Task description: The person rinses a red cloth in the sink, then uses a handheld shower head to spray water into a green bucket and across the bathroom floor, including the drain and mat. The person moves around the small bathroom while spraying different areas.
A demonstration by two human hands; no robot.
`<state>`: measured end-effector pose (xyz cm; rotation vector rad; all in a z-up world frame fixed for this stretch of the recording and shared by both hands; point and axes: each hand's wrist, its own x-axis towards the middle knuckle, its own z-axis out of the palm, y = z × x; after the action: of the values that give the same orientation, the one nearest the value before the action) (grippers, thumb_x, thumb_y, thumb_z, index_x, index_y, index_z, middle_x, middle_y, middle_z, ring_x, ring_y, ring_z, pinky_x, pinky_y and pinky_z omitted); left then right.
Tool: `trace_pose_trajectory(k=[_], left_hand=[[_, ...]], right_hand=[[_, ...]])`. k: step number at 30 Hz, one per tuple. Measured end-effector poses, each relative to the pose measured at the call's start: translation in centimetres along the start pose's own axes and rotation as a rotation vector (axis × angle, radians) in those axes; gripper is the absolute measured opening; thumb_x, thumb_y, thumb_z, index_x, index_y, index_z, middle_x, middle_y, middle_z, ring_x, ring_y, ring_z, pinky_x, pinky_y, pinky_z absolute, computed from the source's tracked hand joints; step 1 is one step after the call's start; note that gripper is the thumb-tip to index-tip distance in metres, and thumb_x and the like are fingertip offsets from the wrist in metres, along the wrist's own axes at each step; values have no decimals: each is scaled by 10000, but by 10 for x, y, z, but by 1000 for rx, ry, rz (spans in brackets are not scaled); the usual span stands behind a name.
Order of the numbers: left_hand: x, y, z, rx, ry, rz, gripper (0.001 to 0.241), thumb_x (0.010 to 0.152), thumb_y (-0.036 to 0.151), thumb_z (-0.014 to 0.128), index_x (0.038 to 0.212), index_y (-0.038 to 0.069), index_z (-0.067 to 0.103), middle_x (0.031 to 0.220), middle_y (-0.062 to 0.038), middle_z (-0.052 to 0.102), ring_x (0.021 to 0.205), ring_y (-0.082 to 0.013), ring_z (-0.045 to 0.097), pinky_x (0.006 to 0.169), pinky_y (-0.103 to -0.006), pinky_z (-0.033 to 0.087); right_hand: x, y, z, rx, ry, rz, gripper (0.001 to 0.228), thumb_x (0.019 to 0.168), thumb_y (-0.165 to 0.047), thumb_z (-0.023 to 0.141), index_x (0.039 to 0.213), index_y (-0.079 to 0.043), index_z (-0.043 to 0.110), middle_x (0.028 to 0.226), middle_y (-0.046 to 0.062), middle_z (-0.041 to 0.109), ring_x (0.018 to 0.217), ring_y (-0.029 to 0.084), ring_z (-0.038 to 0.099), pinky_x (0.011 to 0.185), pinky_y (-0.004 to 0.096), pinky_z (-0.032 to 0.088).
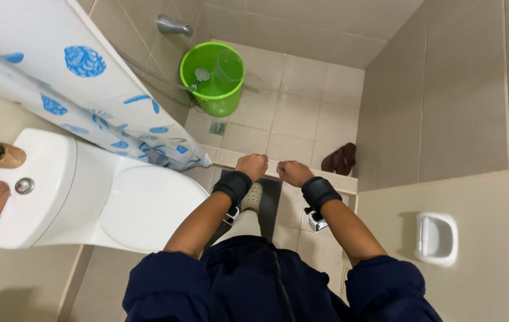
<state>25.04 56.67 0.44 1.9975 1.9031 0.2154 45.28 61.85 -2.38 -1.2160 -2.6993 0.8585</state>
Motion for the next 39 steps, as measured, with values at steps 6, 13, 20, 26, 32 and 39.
trace_pose_trajectory(k=[6,13,20,26,32,39], left_hand=[[87,-14,-25,10,91,68,216,948,244,594,1004,112,755,928,-176,749,888,-385,715,802,-514,566],[175,-42,-60,-36,197,55,206,918,200,590,958,107,769,918,-190,749,884,-399,713,812,-518,567],[234,-76,-32,23,102,-91,221,898,199,583,939,105,779,966,-204,743,917,-414,717,832,-516,579],[234,-68,-31,4,121,-118,235,924,203,557,968,87,757,972,-198,750,905,-411,721,813,-522,584],[224,-78,-46,20,211,-225,229,920,187,555,956,73,750,961,-201,751,905,-405,729,813,-516,584],[162,-117,-22,86,183,-452,235,919,180,562,965,91,775,1002,-209,747,974,-404,721,859,-518,573]], right_hand=[[65,-7,-66,-49,98,-21,220,997,-281,579,989,-84,676,977,128,733,934,353,694,816,480,549],[142,8,-132,-99,136,-104,174,950,-239,587,999,-105,685,972,125,735,929,362,683,791,486,541],[153,33,-164,-9,147,-87,190,962,-251,578,1020,-109,690,960,130,739,907,359,691,805,475,547],[174,47,-168,-67,80,-84,211,980,-280,564,1032,-118,689,952,139,737,916,363,690,808,488,544],[199,22,-176,-66,96,-294,203,975,-271,554,1026,-117,676,978,127,734,924,363,682,788,492,543],[234,26,-133,-72,-15,-314,216,1005,-280,526,1013,-128,679,994,115,738,958,355,687,804,493,547]])
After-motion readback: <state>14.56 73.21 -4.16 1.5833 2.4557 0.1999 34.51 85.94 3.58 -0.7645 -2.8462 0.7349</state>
